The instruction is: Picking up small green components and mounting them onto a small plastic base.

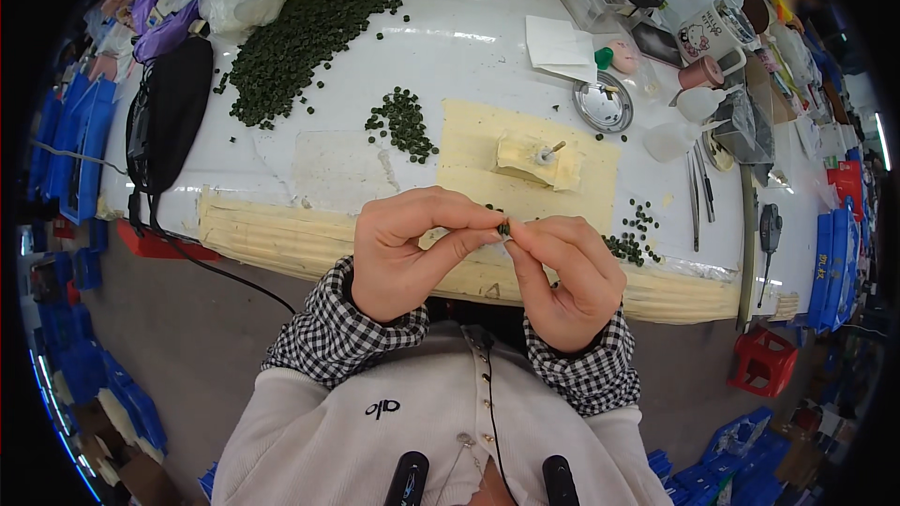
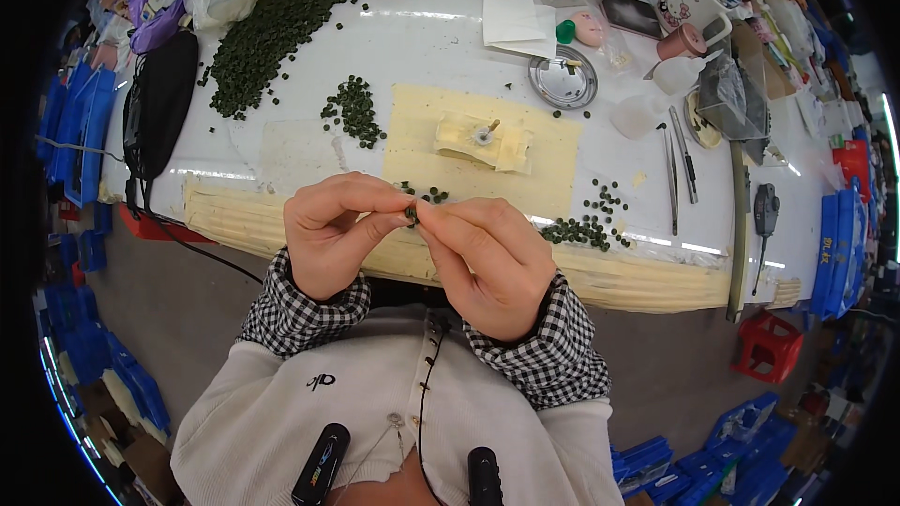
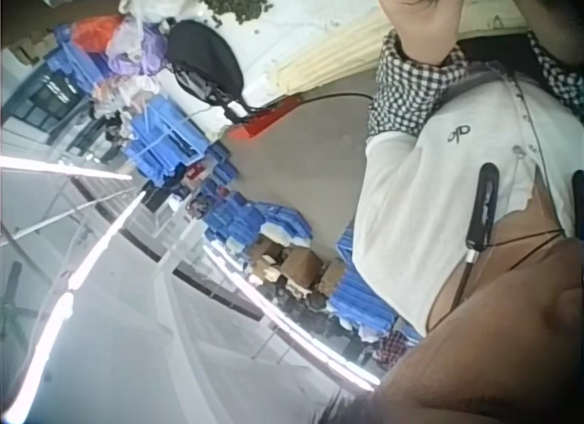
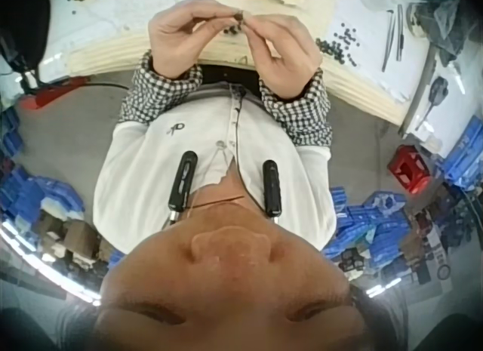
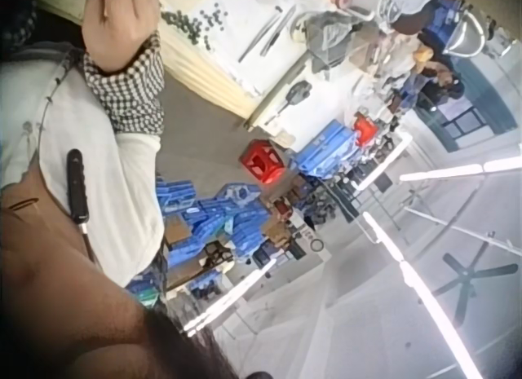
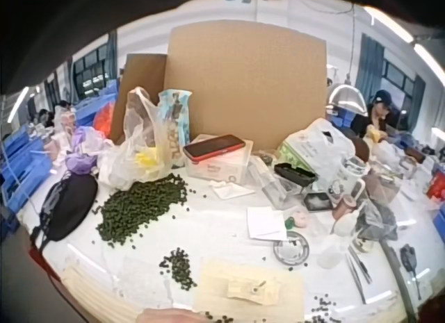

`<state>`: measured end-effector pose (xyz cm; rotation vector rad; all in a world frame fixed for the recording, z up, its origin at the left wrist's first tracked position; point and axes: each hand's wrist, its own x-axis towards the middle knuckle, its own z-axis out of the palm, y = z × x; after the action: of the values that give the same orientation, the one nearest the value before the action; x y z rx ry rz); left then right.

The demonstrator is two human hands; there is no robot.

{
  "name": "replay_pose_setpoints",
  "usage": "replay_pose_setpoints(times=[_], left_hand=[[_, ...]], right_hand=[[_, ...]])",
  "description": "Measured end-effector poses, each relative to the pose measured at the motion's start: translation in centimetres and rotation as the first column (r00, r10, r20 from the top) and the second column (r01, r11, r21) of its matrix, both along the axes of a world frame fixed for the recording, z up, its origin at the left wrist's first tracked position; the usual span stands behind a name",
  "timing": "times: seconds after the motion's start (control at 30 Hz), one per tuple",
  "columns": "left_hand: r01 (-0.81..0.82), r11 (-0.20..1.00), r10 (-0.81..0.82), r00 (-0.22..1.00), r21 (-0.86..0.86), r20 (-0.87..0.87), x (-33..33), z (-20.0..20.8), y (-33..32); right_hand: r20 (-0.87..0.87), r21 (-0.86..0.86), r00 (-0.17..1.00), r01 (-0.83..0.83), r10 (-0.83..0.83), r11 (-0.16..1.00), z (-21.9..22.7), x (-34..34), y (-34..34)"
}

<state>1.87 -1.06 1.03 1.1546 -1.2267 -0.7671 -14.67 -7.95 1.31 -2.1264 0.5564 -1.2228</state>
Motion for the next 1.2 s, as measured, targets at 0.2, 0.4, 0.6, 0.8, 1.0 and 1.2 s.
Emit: replay_pose_setpoints(times=[0.2,0.4,0.6,0.8,1.0,1.2], left_hand=[[0.0,1.0,0.001,1.0,-0.01,0.02,0.1,-0.1,0.1],[0.003,0.999,-0.012,0.983,0.05,0.181,0.5,0.1,0.0],[-0.044,0.984,-0.044,0.877,0.172,0.478,1.6,-1.5,0.4],[-0.16,0.97,0.075,0.913,0.182,0.402,1.6,-2.0,0.4],[-0.358,0.926,0.271,0.848,0.116,0.457,3.8,-1.8,0.7],[-0.422,0.899,0.287,0.772,0.12,0.567,4.9,-2.3,0.0]], right_hand=[[0.002,-0.025,1.0,-0.013,0.013,1.0,-0.1,0.1,0.1],[-0.063,0.053,0.984,0.169,-0.166,0.984,0.0,-1.4,-1.2],[-0.341,0.013,0.903,0.283,-0.262,0.959,-1.5,-5.0,-2.1],[-0.485,-0.128,0.828,0.253,-0.283,0.959,-2.6,-5.1,-1.4],[-0.463,-0.15,0.842,0.234,-0.278,0.961,-2.6,-3.7,-1.4],[-0.355,-0.115,0.897,0.237,-0.263,0.965,-3.2,-3.6,-1.0]])
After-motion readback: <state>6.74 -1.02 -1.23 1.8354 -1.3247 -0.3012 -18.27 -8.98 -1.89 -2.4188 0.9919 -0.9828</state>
